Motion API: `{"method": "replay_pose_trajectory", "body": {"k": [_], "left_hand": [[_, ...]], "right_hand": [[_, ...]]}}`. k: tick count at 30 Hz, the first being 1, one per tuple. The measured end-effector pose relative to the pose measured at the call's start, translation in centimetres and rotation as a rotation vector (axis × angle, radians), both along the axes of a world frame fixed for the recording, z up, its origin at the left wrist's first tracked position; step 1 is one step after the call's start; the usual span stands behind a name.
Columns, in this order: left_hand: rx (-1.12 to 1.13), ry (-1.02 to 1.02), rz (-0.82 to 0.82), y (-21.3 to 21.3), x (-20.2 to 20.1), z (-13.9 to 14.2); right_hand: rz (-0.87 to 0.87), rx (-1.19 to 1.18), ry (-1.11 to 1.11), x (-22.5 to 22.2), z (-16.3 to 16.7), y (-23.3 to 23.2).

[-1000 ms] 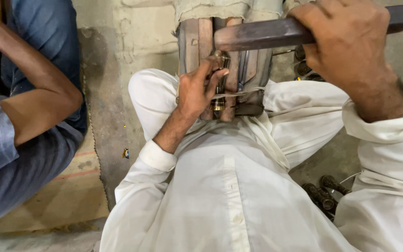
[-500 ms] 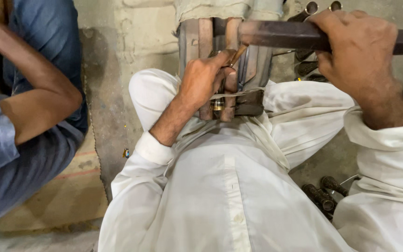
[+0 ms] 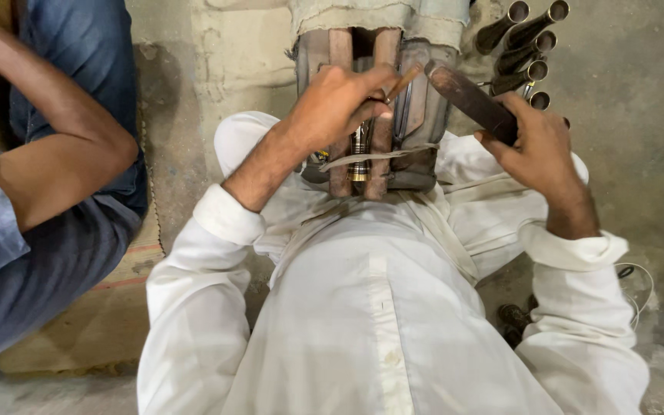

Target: The person sits cross-legged on the floor with a brass vessel clamped in a wooden fixture on their lap. They hold a small chisel against the brass surface and strike it with a wooden mallet, rotating the vessel between strikes to engrave decorative patterns, with finished brass vessels stacked nearby.

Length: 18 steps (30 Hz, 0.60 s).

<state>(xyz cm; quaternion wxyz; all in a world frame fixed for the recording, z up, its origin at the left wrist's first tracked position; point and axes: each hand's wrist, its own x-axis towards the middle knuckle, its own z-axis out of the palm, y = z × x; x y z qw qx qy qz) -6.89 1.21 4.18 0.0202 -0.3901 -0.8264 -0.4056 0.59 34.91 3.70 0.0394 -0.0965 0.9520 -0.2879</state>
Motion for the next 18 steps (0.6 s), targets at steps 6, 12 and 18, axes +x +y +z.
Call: {"method": "replay_pose_trajectory", "body": {"k": [6,12,18], "left_hand": [[-0.247,0.035,-0.067,1.5,-0.6,0.5],[-0.255,0.031,-0.066,1.2,-0.3,0.3],[-0.184,0.034,0.011,0.7,0.3,0.3]], "right_hand": [[-0.190,-0.511,0.224,2.0,-3.2,-1.0],[-0.032,0.106,0.406,2.4,-0.7,0.0],[0.030,0.105,0.368,1.0,1.5,-1.0]]}}
